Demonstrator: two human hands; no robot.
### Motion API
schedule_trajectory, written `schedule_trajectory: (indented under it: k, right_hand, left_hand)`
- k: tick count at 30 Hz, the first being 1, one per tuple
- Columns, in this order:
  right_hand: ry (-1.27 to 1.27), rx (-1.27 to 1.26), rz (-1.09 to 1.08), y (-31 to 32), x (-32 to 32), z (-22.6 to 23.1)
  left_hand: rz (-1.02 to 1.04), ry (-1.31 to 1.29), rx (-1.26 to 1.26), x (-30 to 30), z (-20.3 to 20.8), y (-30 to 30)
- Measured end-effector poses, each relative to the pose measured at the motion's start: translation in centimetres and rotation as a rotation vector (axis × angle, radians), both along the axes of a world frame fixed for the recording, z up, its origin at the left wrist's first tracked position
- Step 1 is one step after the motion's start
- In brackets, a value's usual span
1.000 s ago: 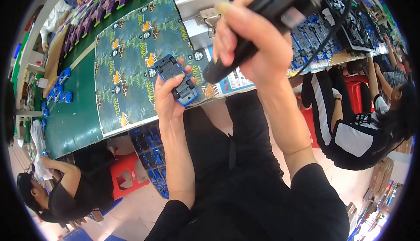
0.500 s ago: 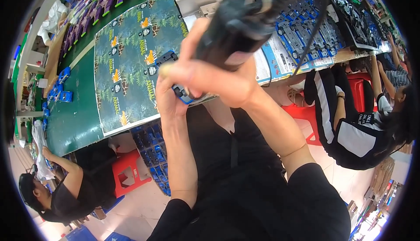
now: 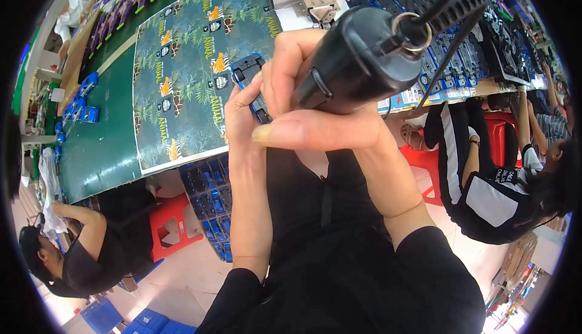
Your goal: The person assembles toy cars by attaching the body to the chassis with screws using an electric screwdriver.
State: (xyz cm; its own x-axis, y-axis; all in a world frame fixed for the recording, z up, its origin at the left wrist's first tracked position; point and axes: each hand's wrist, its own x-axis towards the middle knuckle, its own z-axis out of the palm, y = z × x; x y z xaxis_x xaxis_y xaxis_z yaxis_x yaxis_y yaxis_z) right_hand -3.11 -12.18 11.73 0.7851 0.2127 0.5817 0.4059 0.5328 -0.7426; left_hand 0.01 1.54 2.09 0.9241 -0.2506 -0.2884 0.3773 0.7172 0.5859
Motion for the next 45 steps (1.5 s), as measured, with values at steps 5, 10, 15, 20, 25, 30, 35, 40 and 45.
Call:
schedule_trajectory:
  k: [5, 10, 15, 20, 25, 30, 35, 40, 45]
  right_hand:
    - [0.009, -0.03, -0.026, -0.2, -0.3, 0.0]
    - [0.001, -0.07, -0.076, -0.2, -1.1, 0.3]
    - [-0.05, 0.028, -0.089, -1.2, -1.7, 1.2]
    - [-0.128, -0.069, -0.323, -6.3, -2.3, 1.5]
    - [0.112, -0.257, -0.763, -6.9, -1.7, -1.9]
    - [0.167, -0.277, -0.77, -6.6, -0.7, -1.7]
    - [0.168, -0.118, -0.821, -7.6, -2.0, -2.7]
    - [0.151, -0.05, -0.776, -8.2, -1.2, -4.1]
    - [0.126, -0.065, -0.727, -8.5, -1.1, -4.0]
  left_hand:
    - [-0.001, -0.018, -0.037, -0.1, -0.1, 0.1]
    - [-0.004, -0.121, 0.056, -0.3, -0.4, -0.2]
    - [-0.068, -0.068, -0.251, -0.4, -1.2, 0.9]
    - [-0.312, -0.053, -0.759, 1.0, -2.7, 3.3]
    - [-0.331, -0.021, -0.837, 0.7, -2.5, 2.5]
    - [-0.334, -0.067, -0.782, 0.1, -0.8, 3.1]
    - [0.12, -0.945, 1.134, 3.8, 2.4, 6.1]
    - [-0.23, -1.555, 2.046, 5.8, 3.2, 12.4]
    - [-0.282, -1.502, 2.384, 5.0, 4.8, 22.9]
